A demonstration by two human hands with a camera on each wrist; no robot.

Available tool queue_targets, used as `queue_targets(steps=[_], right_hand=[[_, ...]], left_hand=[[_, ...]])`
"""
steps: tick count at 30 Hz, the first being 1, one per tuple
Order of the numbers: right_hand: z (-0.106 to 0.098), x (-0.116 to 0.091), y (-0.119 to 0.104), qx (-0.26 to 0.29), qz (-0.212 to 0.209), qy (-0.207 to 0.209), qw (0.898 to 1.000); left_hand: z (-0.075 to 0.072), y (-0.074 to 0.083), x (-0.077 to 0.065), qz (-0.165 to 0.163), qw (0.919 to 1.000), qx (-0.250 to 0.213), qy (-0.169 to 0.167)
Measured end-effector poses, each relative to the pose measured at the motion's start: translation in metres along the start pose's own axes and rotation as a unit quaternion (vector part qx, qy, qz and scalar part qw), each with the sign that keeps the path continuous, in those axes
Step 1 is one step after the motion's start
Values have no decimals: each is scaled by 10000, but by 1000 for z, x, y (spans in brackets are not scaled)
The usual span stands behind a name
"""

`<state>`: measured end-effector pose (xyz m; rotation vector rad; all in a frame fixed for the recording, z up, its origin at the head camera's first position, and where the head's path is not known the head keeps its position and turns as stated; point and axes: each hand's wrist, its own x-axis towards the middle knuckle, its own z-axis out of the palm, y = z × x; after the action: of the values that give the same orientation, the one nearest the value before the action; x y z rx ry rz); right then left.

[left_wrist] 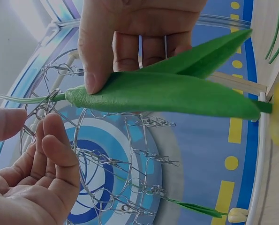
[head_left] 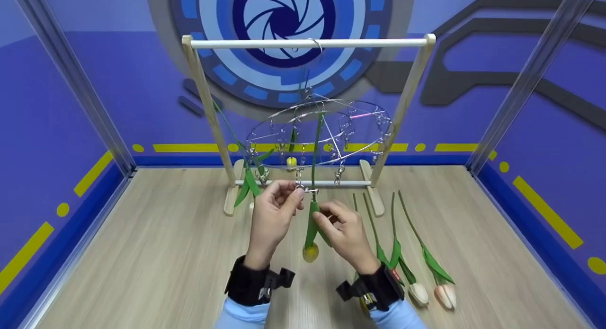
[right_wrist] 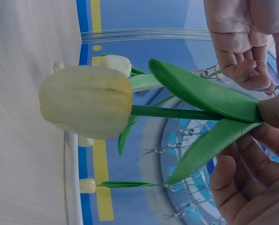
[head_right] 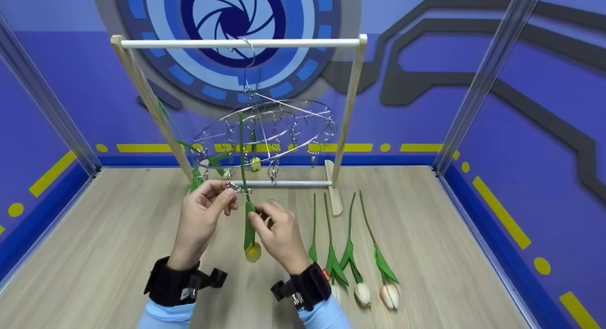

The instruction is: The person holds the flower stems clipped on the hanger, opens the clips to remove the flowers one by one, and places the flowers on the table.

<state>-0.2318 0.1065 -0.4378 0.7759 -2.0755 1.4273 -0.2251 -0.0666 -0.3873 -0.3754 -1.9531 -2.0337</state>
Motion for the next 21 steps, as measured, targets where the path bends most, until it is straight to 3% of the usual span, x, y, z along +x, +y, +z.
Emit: queue_targets(steps=[21], right_hand=[[-6,-6,1,-101,-130,205,9997]], left_hand=[[3,-1,-2,265,9987,431,-103]])
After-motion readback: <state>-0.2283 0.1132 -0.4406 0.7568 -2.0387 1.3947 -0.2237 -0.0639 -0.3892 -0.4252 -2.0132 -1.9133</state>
